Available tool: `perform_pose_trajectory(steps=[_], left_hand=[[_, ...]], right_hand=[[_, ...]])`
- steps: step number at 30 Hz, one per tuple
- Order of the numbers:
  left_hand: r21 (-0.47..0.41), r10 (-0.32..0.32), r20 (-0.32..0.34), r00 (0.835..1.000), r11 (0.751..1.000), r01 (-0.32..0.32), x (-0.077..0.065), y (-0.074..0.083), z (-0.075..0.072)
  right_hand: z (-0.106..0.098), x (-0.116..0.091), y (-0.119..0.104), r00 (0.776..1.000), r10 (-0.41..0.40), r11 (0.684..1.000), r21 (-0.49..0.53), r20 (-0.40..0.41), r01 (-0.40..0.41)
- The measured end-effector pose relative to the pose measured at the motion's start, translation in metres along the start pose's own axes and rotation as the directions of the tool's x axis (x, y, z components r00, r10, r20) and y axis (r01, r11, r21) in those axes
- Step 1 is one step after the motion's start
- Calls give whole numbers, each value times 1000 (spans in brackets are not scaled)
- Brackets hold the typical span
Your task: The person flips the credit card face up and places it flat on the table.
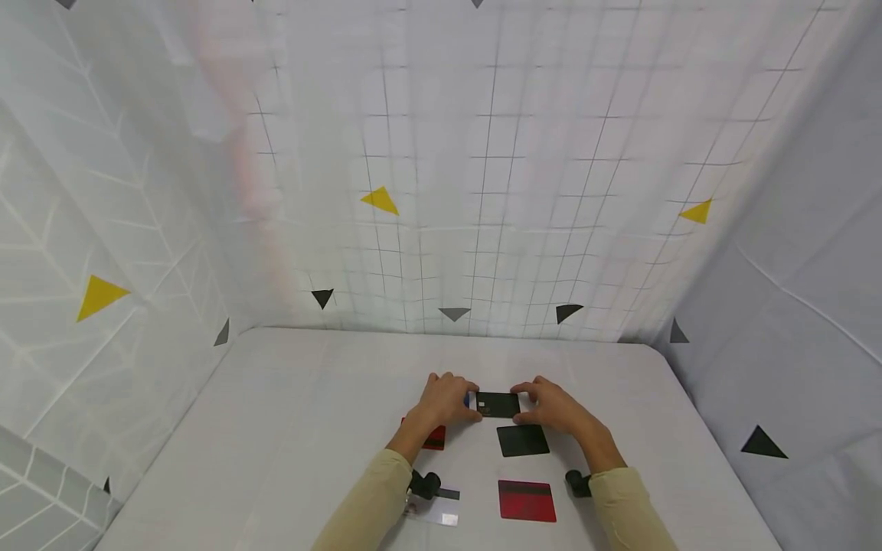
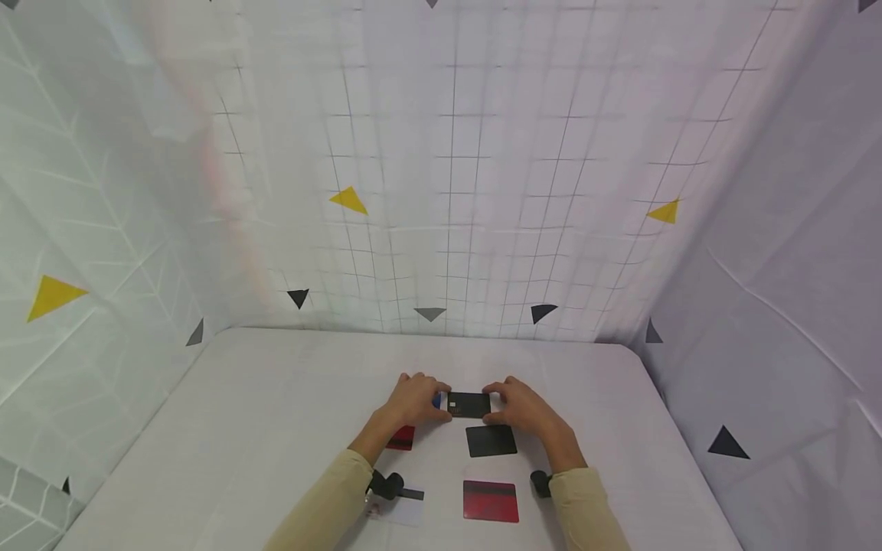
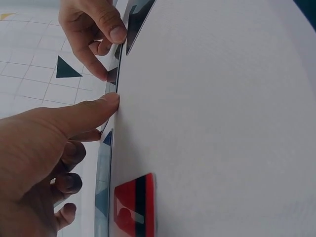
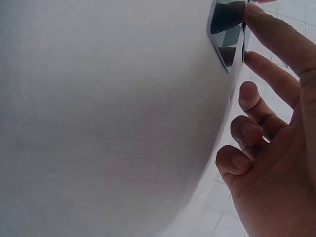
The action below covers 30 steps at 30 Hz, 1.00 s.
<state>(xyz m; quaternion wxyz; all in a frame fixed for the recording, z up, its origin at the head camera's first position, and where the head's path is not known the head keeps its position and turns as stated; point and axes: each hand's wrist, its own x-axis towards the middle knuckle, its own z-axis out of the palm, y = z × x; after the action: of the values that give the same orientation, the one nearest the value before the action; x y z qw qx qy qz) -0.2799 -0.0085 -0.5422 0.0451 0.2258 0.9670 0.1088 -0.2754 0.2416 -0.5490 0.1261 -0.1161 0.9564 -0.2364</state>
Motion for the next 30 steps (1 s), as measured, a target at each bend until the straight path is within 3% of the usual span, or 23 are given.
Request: perform_pose_trajectory(steps=[21, 30], left_hand=[[-10, -12, -1, 1000, 1000, 12, -1, 0, 2], [8, 32, -45, 998, 999, -31, -6, 2, -3]], right_hand=[[0, -3, -3, 1000, 12, 1000, 16, 8, -12], [-2, -10, -4, 1000, -5, 1000, -2, -28, 5]])
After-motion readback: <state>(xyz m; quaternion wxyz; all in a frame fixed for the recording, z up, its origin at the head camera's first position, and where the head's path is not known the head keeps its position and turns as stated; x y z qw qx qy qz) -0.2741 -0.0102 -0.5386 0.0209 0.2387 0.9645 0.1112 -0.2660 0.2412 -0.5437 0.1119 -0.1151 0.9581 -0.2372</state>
